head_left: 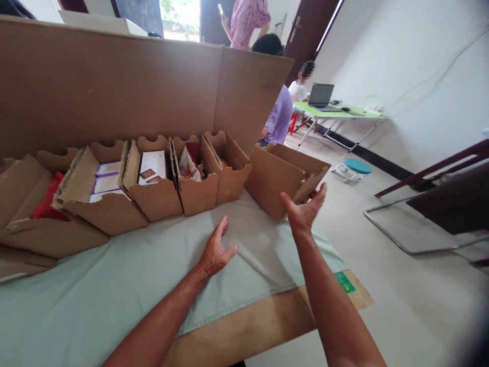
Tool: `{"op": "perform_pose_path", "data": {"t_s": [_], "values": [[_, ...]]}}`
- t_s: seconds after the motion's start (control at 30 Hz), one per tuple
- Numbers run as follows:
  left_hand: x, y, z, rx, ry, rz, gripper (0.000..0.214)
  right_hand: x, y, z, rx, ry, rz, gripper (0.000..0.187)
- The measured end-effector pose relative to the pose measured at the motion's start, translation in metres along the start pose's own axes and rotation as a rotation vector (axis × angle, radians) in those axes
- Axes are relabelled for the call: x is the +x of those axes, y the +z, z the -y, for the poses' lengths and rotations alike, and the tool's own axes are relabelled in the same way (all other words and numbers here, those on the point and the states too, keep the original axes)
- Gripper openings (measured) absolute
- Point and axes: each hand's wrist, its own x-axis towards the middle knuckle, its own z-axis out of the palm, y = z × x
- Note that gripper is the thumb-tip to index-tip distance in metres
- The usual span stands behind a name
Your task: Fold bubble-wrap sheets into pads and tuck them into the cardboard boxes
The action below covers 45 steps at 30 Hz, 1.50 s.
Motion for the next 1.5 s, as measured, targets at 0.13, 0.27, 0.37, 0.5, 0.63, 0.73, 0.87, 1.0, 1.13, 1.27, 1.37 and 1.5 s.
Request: {"op": "perform_pose_path", "data": {"t_s": [0.13,0.27,0.37,0.5,0.63,0.73,0.87,1.0,1.13,1.27,1.37,1.5], "values": [[0.0,0.0,-0.002,0.034,-0.018,0.017,0.086,0.004,0.051,0.004,-0.111,-0.038,0.007,0.127],[0.001,0.001,-0.004,0.094,0.013,0.021,0.078,-0.005,0.078,0.009,-0.166,-0.043,0.042,0.127],[0.002,0.001,-0.006,0.135,0.049,0.027,0.073,-0.007,0.086,0.017,-0.186,-0.026,0.067,0.127],[0.003,0.0,-0.005,0.175,0.091,0.034,0.066,-0.008,0.091,0.036,-0.199,0.042,0.107,0.126],[0.004,-0.001,-0.003,0.197,0.102,0.043,0.053,-0.013,0.096,0.056,-0.222,0.142,0.137,0.126],[0.005,-0.001,-0.003,0.19,0.094,0.038,0.047,-0.018,0.091,0.062,-0.22,0.138,0.162,0.127],[0.005,-0.001,-0.006,0.166,0.069,0.032,0.044,-0.029,0.06,0.061,-0.204,0.064,0.156,0.112],[0.005,0.0,-0.006,0.166,0.052,0.042,0.042,-0.035,0.024,0.092,-0.051,-0.147,0.192,0.068],[0.005,-0.001,-0.002,0.152,0.087,0.01,0.038,-0.02,0.029,0.149,-0.091,-0.293,0.524,0.057],[0.006,0.0,0.001,0.082,0.066,-0.047,0.045,0.001,0.05,0.18,-0.378,-0.311,0.714,0.036],[0.004,0.001,-0.007,-0.005,0.017,-0.219,0.061,-0.001,0.038,0.181,-0.39,-0.313,0.654,0.026],[-0.008,-0.006,-0.039,-0.07,0.072,-0.538,0.068,-0.03,-0.033,0.167,-0.192,-0.325,0.581,0.021]]}}
